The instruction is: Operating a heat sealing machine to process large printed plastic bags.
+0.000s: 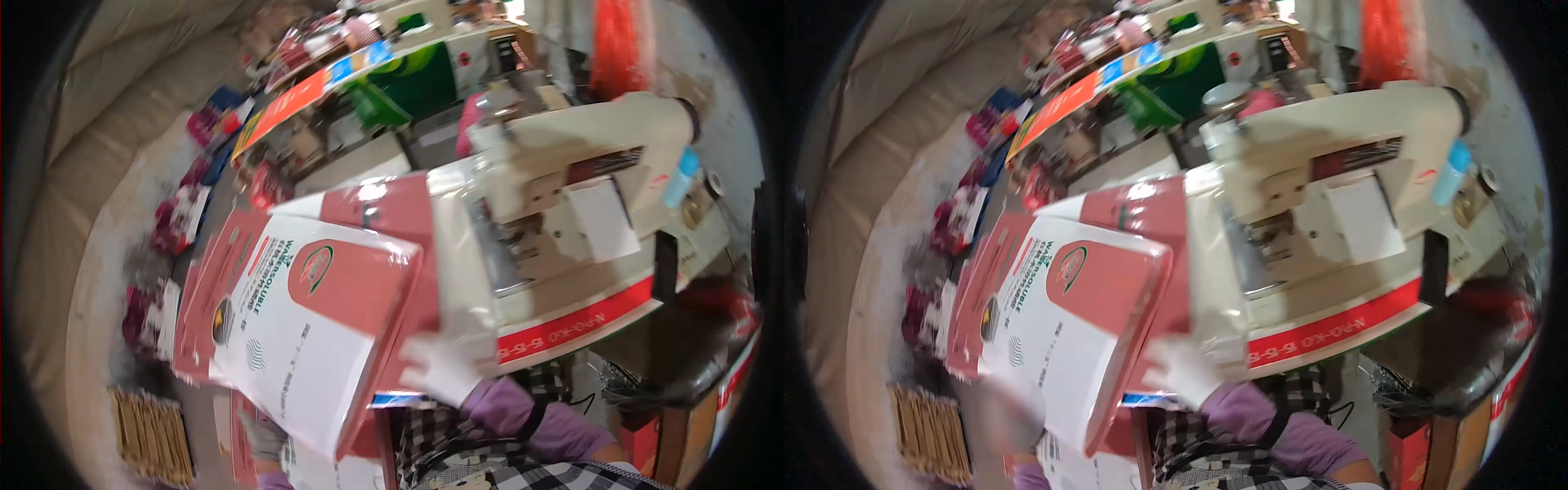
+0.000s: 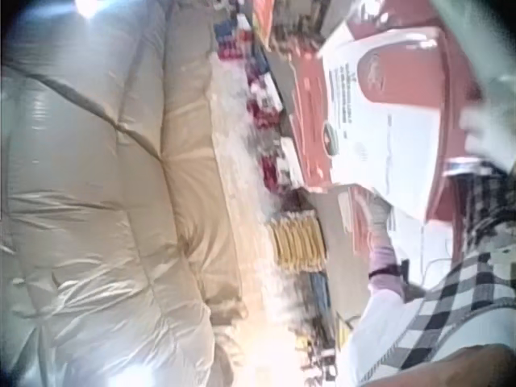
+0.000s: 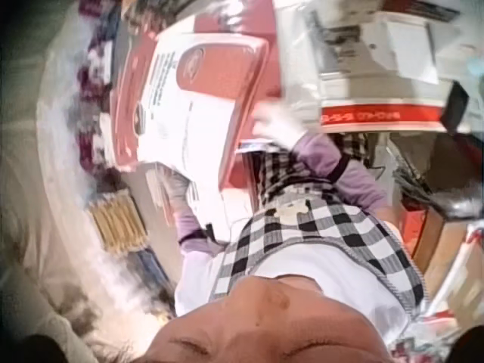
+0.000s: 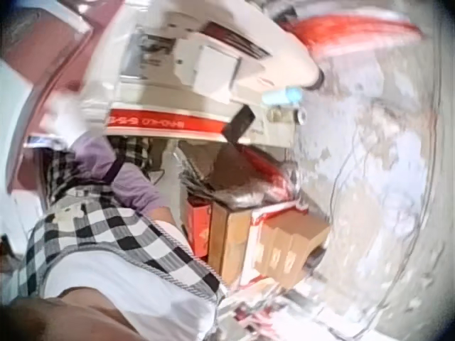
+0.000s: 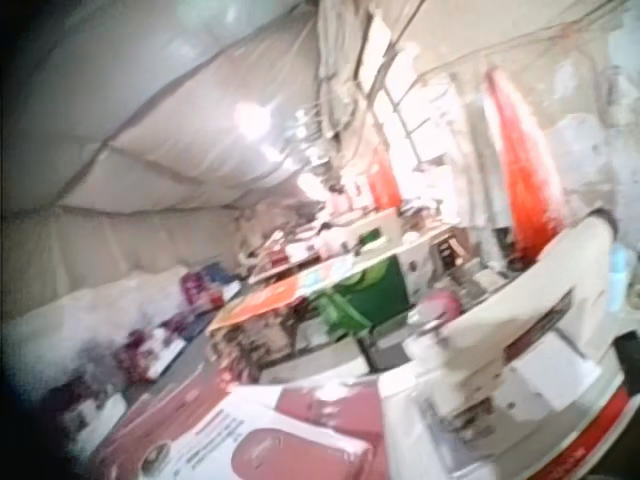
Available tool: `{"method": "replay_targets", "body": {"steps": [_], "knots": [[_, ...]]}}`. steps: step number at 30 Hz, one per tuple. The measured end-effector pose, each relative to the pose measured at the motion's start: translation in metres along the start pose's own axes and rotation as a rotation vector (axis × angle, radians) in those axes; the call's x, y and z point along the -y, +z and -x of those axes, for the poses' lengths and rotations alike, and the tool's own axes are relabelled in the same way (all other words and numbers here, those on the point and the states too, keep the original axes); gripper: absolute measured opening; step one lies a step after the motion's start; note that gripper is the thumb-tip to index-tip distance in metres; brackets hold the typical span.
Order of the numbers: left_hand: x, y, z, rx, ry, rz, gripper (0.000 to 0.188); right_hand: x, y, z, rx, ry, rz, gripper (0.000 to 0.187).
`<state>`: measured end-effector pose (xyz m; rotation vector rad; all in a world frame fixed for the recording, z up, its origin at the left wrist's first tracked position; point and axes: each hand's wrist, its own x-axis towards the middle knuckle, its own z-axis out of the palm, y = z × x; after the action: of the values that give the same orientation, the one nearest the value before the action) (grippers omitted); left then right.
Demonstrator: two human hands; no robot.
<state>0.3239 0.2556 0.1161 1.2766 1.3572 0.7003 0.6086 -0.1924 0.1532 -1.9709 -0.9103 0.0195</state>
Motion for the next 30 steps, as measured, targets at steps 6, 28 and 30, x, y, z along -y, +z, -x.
{"method": "replay_targets", "body": {"steps": [6, 28, 30], "knots": [[0.099, -0.146, 0.150, -0.271, 0.146, -0.487, 0.014, -0.004, 0.045, -0.050, 0.194, -0.197, 0.418, 0.026], [0.081, -0.008, 0.231, -0.085, 0.755, -0.829, 0.031, -0.020, 0.115, 0.109, 0.837, 0.072, -0.436, 0.030], [-0.010, 0.128, 0.261, 0.563, 1.107, -0.943, 0.043, 0.006, 0.070, 0.096, 1.082, -0.068, -0.138, 0.027]]}}
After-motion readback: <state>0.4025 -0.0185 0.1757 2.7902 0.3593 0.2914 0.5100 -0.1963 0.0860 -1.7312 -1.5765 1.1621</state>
